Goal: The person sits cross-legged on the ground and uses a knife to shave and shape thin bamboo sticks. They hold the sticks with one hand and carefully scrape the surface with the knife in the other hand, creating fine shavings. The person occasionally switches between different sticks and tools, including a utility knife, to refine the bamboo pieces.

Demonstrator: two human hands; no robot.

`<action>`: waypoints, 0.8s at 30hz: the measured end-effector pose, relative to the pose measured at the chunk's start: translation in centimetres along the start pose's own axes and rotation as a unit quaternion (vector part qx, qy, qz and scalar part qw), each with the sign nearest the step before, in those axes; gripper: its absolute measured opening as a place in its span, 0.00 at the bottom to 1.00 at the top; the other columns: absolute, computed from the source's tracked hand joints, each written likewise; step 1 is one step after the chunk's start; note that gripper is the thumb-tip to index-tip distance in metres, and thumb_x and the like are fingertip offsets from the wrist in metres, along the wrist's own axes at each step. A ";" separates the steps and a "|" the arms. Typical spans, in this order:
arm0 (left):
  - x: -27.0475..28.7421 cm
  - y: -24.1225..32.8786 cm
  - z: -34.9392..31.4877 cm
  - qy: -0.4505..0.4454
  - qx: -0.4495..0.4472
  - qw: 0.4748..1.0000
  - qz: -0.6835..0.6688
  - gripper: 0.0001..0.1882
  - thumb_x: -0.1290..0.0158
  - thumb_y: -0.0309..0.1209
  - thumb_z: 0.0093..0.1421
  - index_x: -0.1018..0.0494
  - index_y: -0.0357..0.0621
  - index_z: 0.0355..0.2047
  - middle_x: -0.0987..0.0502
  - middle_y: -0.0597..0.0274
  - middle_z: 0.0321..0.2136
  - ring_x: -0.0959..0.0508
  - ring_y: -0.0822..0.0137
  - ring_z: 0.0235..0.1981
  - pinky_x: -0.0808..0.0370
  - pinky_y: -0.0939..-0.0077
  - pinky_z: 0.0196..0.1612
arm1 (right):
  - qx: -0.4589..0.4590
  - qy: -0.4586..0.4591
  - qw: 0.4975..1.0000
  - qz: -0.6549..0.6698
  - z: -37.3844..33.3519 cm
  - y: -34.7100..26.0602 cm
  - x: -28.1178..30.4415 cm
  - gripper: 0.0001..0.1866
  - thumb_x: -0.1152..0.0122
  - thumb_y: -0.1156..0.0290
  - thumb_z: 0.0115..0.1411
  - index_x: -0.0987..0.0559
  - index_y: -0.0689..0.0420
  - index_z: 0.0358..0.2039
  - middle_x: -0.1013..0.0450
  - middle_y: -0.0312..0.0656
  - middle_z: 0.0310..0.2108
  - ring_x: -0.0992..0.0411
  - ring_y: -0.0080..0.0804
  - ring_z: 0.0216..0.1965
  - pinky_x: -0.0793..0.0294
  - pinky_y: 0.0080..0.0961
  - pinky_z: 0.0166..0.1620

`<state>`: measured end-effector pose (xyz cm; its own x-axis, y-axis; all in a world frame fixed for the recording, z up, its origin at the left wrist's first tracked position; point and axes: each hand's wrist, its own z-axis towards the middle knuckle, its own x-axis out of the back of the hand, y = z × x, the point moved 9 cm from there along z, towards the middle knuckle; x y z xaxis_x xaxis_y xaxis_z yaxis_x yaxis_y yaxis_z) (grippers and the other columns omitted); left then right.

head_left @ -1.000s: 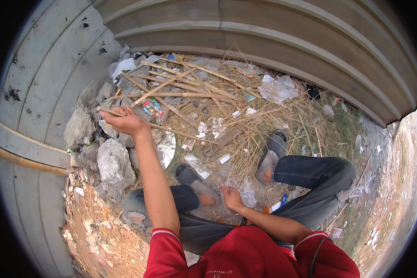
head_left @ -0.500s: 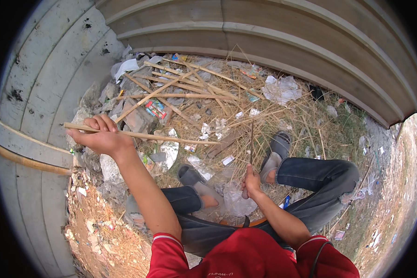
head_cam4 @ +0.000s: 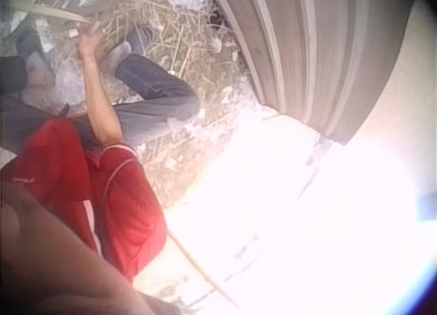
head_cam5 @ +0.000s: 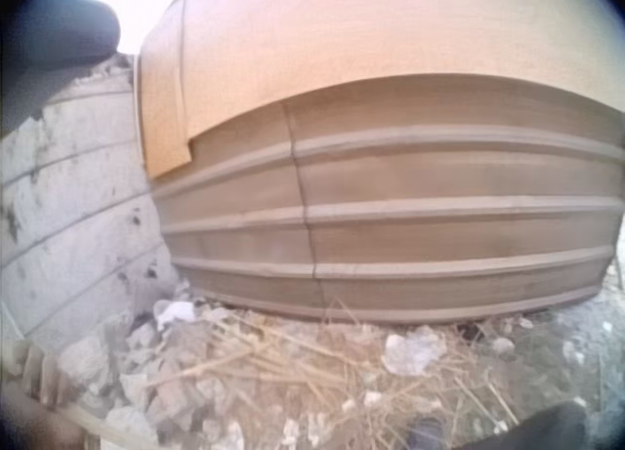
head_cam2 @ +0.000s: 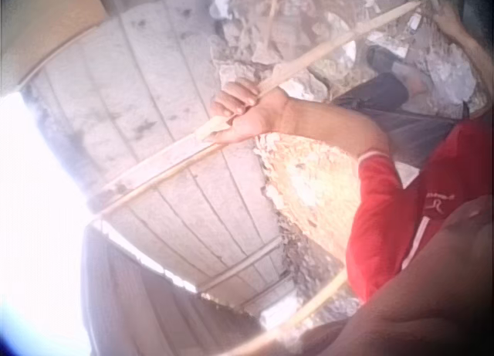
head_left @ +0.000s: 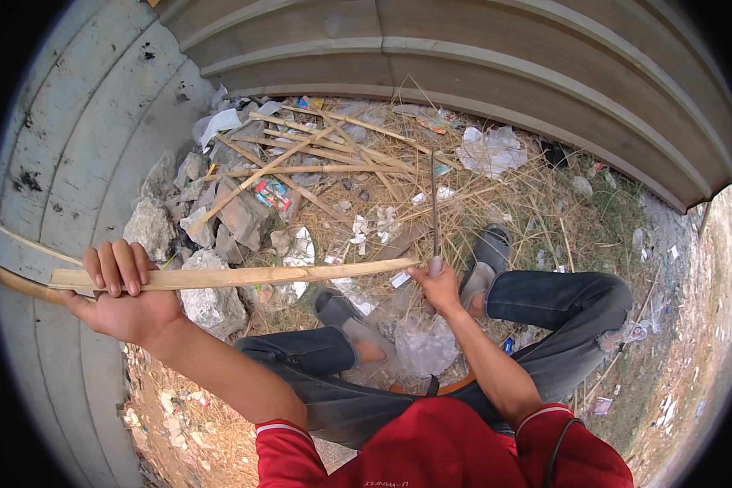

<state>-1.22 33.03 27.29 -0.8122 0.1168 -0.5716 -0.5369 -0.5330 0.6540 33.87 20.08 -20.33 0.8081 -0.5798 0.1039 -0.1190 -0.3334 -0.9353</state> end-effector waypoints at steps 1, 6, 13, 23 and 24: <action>0.0 0.6 0.0 -0.029 0.003 0.999 -0.018 0.27 0.65 0.55 0.71 0.44 0.53 0.19 0.45 0.73 0.12 0.47 0.76 0.11 0.50 0.81 0.15 | -0.024 -0.006 0.999 0.041 0.0 0.6 -0.2 0.19 0.23 0.70 0.52 0.28 0.62 0.32 0.26 0.39 0.24 0.32 0.22 0.16 0.29 0.24 0.16; 0.3 2.0 0.0 -0.101 0.027 0.993 -0.052 0.25 0.64 0.51 0.71 0.43 0.52 0.20 0.44 0.73 0.12 0.45 0.77 0.11 0.47 0.80 0.16 | -0.056 0.023 0.994 0.087 1.3 4.6 1.6 0.14 0.29 0.77 0.55 0.30 0.60 0.29 0.29 0.38 0.22 0.32 0.22 0.16 0.31 0.25 0.15; 2.1 4.5 0.9 -0.097 0.006 0.995 -0.036 0.25 0.65 0.51 0.71 0.43 0.52 0.20 0.44 0.74 0.11 0.46 0.77 0.11 0.47 0.81 0.16 | -0.021 0.137 0.981 -0.139 0.8 2.7 7.2 0.14 0.30 0.72 0.55 0.28 0.62 0.32 0.27 0.40 0.23 0.29 0.30 0.21 0.29 0.34 0.28; 1.3 -1.4 0.0 -0.001 -0.008 1.000 0.002 0.30 0.64 0.58 0.70 0.45 0.52 0.17 0.46 0.71 0.11 0.47 0.76 0.09 0.51 0.81 0.12 | -0.018 0.083 0.989 -0.118 0.2 4.6 4.2 0.22 0.32 0.54 0.60 0.24 0.63 0.30 0.29 0.41 0.18 0.31 0.29 0.15 0.32 0.31 0.20; 1.5 -2.2 -0.3 0.031 -0.012 0.999 0.008 0.31 0.65 0.60 0.70 0.45 0.53 0.17 0.46 0.70 0.11 0.47 0.76 0.09 0.52 0.80 0.12 | -0.050 0.043 0.994 -0.085 -0.7 3.8 3.0 0.21 0.33 0.54 0.61 0.24 0.62 0.32 0.30 0.37 0.17 0.33 0.25 0.13 0.33 0.27 0.17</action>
<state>-1.13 34.12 24.83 -0.8046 0.0564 -0.5911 -0.5178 -0.5537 0.6522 35.48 16.55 -23.36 0.7701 -0.5681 0.2903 -0.0444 -0.5016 -0.8639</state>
